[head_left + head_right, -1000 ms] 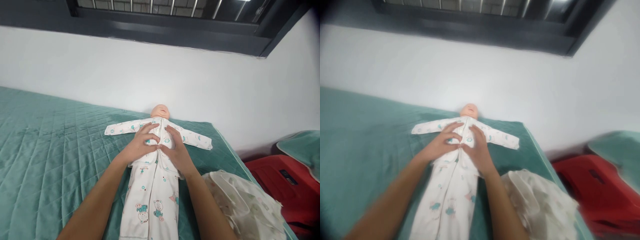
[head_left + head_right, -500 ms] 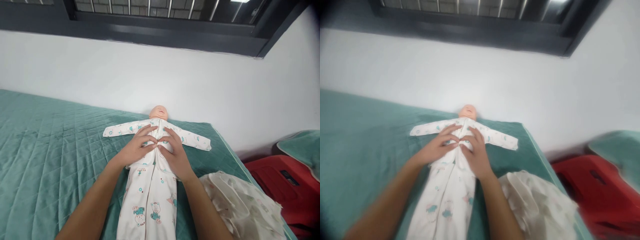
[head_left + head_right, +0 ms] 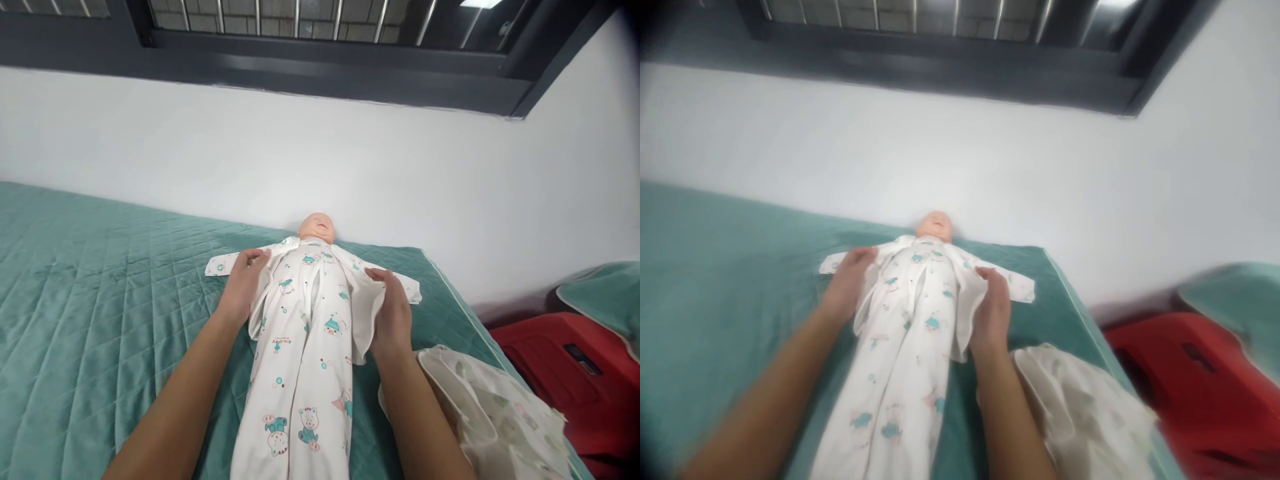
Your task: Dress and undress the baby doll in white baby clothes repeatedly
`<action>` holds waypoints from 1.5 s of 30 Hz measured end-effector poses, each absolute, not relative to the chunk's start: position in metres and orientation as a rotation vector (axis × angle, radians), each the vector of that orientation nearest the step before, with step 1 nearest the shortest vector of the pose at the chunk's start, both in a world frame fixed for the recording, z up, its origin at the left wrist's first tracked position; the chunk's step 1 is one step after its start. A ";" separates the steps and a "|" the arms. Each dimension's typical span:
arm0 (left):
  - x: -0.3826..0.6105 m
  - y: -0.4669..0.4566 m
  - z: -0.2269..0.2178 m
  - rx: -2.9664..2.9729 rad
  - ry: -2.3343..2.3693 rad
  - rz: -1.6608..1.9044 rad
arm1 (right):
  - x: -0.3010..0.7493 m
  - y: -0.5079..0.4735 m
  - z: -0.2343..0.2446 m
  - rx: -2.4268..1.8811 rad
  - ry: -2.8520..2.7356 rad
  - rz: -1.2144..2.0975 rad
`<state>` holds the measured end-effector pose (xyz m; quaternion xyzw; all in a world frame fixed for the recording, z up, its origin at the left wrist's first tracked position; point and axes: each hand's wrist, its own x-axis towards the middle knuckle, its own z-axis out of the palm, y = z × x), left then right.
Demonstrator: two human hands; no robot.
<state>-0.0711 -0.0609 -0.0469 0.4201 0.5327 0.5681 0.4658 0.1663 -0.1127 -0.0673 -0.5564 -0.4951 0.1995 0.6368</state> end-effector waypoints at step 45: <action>-0.097 0.006 -0.083 2.122 2.039 1.125 | 0.175 -0.096 -0.082 -1.928 -1.635 0.049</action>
